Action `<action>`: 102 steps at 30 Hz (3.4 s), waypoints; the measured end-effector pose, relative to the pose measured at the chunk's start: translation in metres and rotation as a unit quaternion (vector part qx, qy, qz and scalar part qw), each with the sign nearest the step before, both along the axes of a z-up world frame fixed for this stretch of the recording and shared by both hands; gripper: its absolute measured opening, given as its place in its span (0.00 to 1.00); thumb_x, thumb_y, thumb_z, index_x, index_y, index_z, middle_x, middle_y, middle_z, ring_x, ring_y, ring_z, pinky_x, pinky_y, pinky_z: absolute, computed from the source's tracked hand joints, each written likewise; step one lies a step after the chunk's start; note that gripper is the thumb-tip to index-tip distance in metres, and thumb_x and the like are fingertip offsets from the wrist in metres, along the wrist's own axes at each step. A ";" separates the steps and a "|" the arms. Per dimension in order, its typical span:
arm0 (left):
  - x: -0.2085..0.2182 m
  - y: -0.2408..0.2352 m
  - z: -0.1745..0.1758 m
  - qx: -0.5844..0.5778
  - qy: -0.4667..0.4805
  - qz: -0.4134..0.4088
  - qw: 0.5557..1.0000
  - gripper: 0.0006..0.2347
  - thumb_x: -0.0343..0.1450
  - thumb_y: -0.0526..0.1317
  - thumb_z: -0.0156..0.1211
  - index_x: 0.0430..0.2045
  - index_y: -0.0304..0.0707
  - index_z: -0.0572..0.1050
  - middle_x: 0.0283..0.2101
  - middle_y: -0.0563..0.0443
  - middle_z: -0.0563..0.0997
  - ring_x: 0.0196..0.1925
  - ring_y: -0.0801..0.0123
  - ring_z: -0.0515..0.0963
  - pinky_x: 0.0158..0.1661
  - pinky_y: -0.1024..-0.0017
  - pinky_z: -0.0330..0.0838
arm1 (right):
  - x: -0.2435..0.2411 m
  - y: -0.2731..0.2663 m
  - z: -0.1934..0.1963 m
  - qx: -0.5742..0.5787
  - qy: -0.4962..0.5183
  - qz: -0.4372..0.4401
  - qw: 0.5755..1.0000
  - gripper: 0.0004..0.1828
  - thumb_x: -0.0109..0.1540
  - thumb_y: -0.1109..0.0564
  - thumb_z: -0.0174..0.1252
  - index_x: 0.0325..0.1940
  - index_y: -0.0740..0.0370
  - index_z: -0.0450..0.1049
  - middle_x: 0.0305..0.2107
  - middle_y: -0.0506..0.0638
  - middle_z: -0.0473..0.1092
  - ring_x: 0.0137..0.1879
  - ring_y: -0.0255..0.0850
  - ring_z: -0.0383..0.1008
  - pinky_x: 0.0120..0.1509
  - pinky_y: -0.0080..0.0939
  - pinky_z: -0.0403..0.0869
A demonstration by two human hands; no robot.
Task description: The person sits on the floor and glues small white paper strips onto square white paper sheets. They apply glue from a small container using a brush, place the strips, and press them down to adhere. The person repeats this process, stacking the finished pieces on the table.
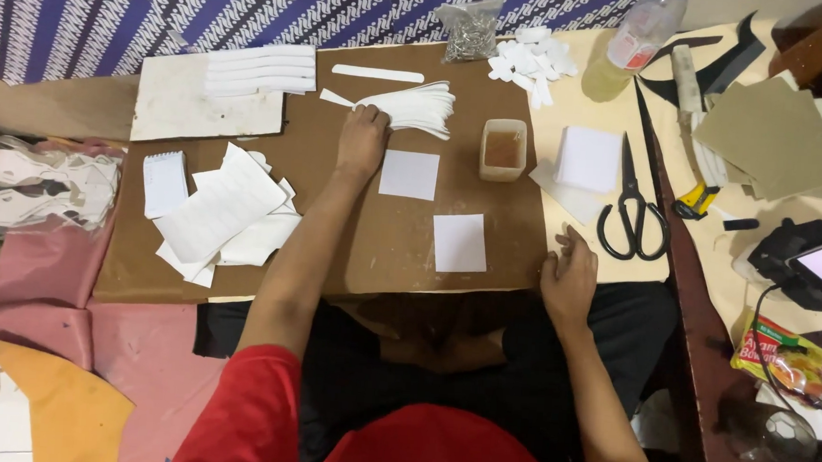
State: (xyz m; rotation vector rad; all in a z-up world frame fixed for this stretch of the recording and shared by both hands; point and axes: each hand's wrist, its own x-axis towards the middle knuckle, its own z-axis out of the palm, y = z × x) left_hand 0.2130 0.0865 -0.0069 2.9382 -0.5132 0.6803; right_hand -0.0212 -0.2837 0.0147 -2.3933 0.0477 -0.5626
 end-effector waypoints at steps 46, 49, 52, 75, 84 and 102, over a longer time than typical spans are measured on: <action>-0.232 -0.080 0.017 -0.717 0.437 -0.010 0.543 0.14 0.68 0.34 0.71 0.42 0.24 0.76 0.33 0.35 0.83 0.30 0.57 0.87 0.32 0.69 0.86 | -0.008 0.040 0.122 0.042 0.215 0.213 0.952 0.31 0.62 0.60 0.65 0.70 0.58 0.66 0.40 0.59 0.77 0.47 0.57 0.78 0.56 0.58 0.73; -0.219 -0.082 -0.013 -0.697 0.447 0.001 0.560 0.13 0.68 0.34 0.70 0.42 0.25 0.76 0.36 0.36 0.83 0.33 0.57 0.87 0.35 0.70 0.86 | 0.016 0.035 0.100 -0.018 0.240 0.193 0.951 0.29 0.63 0.56 0.64 0.68 0.55 0.65 0.39 0.53 0.78 0.50 0.55 0.78 0.59 0.58 0.72; -0.201 -0.084 -0.015 -0.668 0.415 0.000 0.617 0.09 0.69 0.34 0.68 0.41 0.30 0.80 0.35 0.42 0.83 0.33 0.64 0.85 0.34 0.72 0.85 | 0.046 0.022 0.069 -0.007 0.248 0.161 0.955 0.31 0.61 0.46 0.68 0.66 0.46 0.67 0.40 0.49 0.77 0.51 0.55 0.77 0.60 0.60 0.72; -0.161 -0.090 0.002 -0.742 0.372 -0.045 0.557 0.12 0.71 0.34 0.68 0.44 0.23 0.78 0.35 0.38 0.81 0.35 0.57 0.87 0.40 0.65 0.87 | 0.044 0.046 0.039 0.651 0.196 0.032 0.733 0.23 0.59 0.63 0.71 0.55 0.63 0.71 0.32 0.51 0.76 0.36 0.44 0.83 0.41 0.32 0.83; -0.145 -0.076 -0.051 -0.550 0.330 0.080 0.763 0.07 0.66 0.43 0.74 0.32 0.46 0.85 0.29 0.50 0.82 0.32 0.71 0.83 0.32 0.70 0.81 | 0.061 0.062 0.002 0.506 0.187 0.012 0.842 0.31 0.58 0.64 0.72 0.62 0.67 0.66 0.32 0.55 0.76 0.36 0.42 0.83 0.40 0.31 0.86; -0.133 -0.081 -0.045 -0.464 0.338 0.118 0.810 0.08 0.63 0.41 0.72 0.22 0.35 0.83 0.25 0.39 0.83 0.32 0.55 0.85 0.31 0.66 0.76 | 0.056 0.068 -0.008 0.460 0.170 -0.031 0.871 0.25 0.56 0.63 0.72 0.55 0.65 0.70 0.29 0.53 0.76 0.32 0.37 0.82 0.39 0.28 0.85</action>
